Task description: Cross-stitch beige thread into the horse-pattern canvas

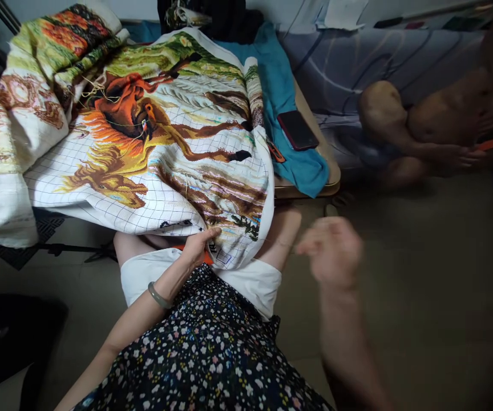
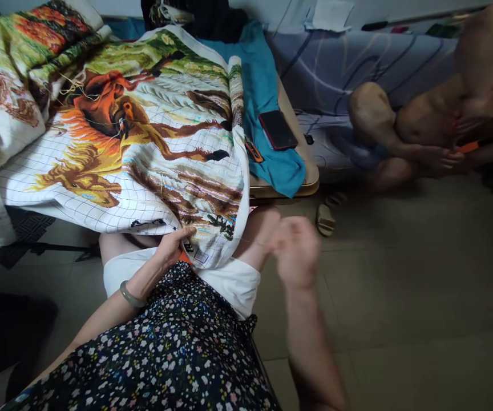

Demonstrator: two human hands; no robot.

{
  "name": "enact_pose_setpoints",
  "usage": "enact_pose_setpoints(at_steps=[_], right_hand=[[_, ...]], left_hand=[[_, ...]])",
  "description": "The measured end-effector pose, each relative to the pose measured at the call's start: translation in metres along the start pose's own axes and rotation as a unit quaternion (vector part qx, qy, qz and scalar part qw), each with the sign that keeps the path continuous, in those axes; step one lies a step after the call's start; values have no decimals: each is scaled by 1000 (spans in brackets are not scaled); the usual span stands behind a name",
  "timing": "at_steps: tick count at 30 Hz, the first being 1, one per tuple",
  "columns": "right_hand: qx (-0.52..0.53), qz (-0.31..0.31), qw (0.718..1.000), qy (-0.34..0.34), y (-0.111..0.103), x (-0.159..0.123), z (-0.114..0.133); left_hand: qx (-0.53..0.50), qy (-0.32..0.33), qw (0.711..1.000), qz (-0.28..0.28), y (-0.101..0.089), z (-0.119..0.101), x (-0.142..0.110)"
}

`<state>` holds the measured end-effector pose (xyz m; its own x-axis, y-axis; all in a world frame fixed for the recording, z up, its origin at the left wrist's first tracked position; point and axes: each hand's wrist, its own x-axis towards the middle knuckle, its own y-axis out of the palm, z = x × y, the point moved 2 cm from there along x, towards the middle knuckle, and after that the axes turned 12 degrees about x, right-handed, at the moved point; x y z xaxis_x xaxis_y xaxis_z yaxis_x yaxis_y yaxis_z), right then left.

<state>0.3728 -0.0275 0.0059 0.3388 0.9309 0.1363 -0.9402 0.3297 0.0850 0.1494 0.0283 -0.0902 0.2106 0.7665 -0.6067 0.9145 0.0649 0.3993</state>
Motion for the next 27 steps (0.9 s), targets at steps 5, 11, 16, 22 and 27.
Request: enact_pose_setpoints(at_steps=[5, 11, 16, 22, 27], right_hand=[[-90, 153, 975, 132, 82, -23, -51], [-176, 126, 974, 68, 95, -23, -63], [-200, 120, 971, 48, 96, -21, -62], [-285, 92, 954, 14, 103, -23, -60], [-299, 54, 952, 28, 112, -28, -63]], left_hand=[[23, -4, 1000, -7, -1, -1, 0], [24, -6, 999, -21, -2, 2, 2], [22, -2, 999, -31, -2, 2, 1], [8, -5, 1000, -29, 0, 3, 1], [3, 3, 1000, -29, 2, 2, 0]])
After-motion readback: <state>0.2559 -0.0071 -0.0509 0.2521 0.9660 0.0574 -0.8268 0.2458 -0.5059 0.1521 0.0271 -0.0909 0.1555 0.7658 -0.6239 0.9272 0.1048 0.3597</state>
